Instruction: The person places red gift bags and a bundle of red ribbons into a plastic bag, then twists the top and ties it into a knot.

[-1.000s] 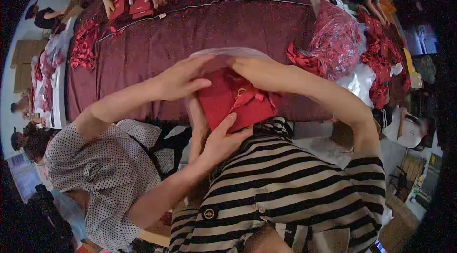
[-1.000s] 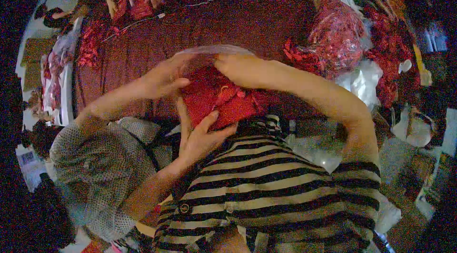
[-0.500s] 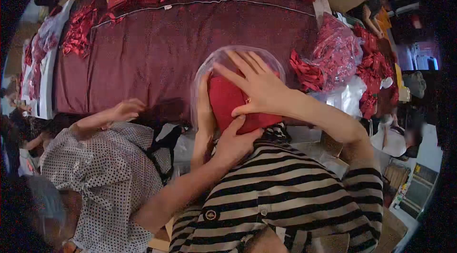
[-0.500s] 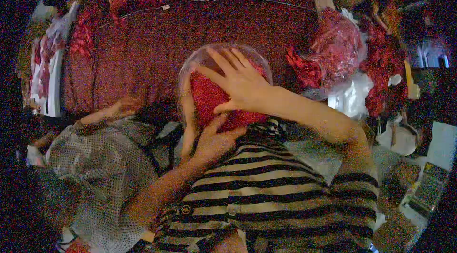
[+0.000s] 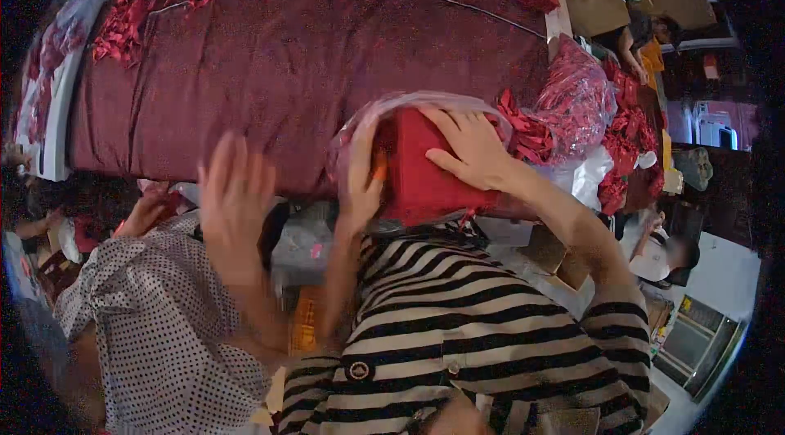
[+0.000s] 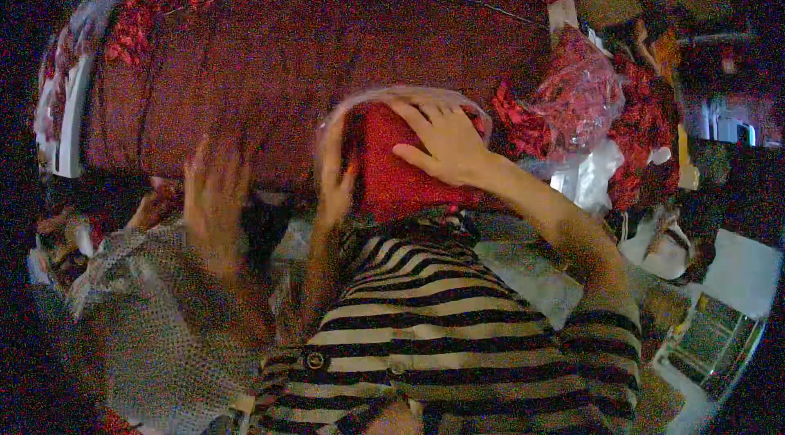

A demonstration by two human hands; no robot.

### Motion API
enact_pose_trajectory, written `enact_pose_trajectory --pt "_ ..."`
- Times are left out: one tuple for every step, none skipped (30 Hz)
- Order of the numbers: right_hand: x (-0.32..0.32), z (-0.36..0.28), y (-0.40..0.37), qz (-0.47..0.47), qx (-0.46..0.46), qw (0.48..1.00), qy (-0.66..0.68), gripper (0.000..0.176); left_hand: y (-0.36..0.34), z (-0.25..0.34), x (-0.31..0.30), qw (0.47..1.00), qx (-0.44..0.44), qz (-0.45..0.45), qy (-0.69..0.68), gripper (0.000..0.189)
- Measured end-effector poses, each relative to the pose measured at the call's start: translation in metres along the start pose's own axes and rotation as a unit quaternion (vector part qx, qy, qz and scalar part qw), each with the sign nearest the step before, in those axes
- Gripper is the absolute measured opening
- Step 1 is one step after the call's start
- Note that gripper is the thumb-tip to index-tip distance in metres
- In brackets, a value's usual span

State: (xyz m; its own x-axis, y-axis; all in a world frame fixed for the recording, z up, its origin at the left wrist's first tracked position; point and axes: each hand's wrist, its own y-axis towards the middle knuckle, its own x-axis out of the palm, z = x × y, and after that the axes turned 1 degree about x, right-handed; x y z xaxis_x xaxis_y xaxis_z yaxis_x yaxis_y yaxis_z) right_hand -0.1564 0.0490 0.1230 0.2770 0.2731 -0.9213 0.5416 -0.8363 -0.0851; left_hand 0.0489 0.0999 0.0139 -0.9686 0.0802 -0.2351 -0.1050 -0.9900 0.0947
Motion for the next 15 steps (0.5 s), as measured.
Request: enact_pose_trajectory --pt "0.002 0.0 0.0 0.0 0.012 1.0 -0.012 0.068 0.017 0.028 -0.008 0.995 0.012 0.008 -0.096 0.046" --pt "0.003 -0.002 0.0 -0.004 0.012 1.0 -0.011 0.068 0.025 0.043 -0.013 0.981 0.025 0.017 -0.19 0.046" --pt "0.004 -0.004 0.0 0.014 -0.001 1.0 -0.02 0.069 0.025 0.036 -0.011 0.981 0.022 0.017 -0.192 0.046" --pt "0.005 -0.006 0.0 0.031 -0.014 0.999 -0.029 0.07 0.026 0.032 -0.009 0.982 0.021 0.031 -0.185 0.046" --pt "0.005 -0.011 0.0 0.028 -0.014 0.999 -0.029 0.07 0.025 0.028 -0.008 0.983 0.02 0.045 -0.178 0.046" --pt "0.004 -0.016 0.001 0.024 -0.023 0.999 -0.041 0.071 0.024 0.026 -0.01 0.982 0.018 0.047 -0.179 0.046" --pt "0.004 -0.019 0.002 0.02 -0.033 0.998 -0.052 0.072 0.028 0.038 -0.017 0.986 0.069 0.039 -0.147 0.05" --pt "0.005 -0.021 0.002 0.014 -0.026 0.999 -0.038 0.073 0.029 0.044 -0.023 0.986 0.119 0.031 -0.113 0.055" --pt "0.007 -0.021 0.002 0.013 -0.026 0.999 -0.037 0.073 0.03 0.029 -0.021 0.991 0.126 -0.011 -0.043 0.077" --pt "0.009 -0.02 0.002 0.029 -0.036 0.998 -0.052 0.073 0.03 0.035 -0.023 0.991 0.125 -0.01 -0.044 0.077" --pt "0.009 -0.019 0.002 0.044 -0.046 0.996 -0.067 0.072 0.028 0.046 -0.026 0.992 0.11 -0.044 -0.045 0.086" --pt "0.008 -0.02 0.001 0.04 -0.046 0.996 -0.069 0.072 0.024 0.054 -0.026 0.992 0.093 -0.078 -0.047 0.096" --pt "0.008 -0.022 0.0 0.031 -0.035 0.995 -0.083 0.071 0.017 0.057 -0.027 0.99 0.113 -0.081 0.009 0.107" --pt "0.008 -0.024 0.0 0.022 -0.023 0.995 -0.095 0.07 0.012 0.062 -0.028 0.981 0.167 -0.07 0.067 0.103" --pt "0.009 -0.024 0.0 0.009 -0.021 0.994 -0.103 0.068 0.005 0.07 -0.031 0.966 0.219 -0.059 0.126 0.101"
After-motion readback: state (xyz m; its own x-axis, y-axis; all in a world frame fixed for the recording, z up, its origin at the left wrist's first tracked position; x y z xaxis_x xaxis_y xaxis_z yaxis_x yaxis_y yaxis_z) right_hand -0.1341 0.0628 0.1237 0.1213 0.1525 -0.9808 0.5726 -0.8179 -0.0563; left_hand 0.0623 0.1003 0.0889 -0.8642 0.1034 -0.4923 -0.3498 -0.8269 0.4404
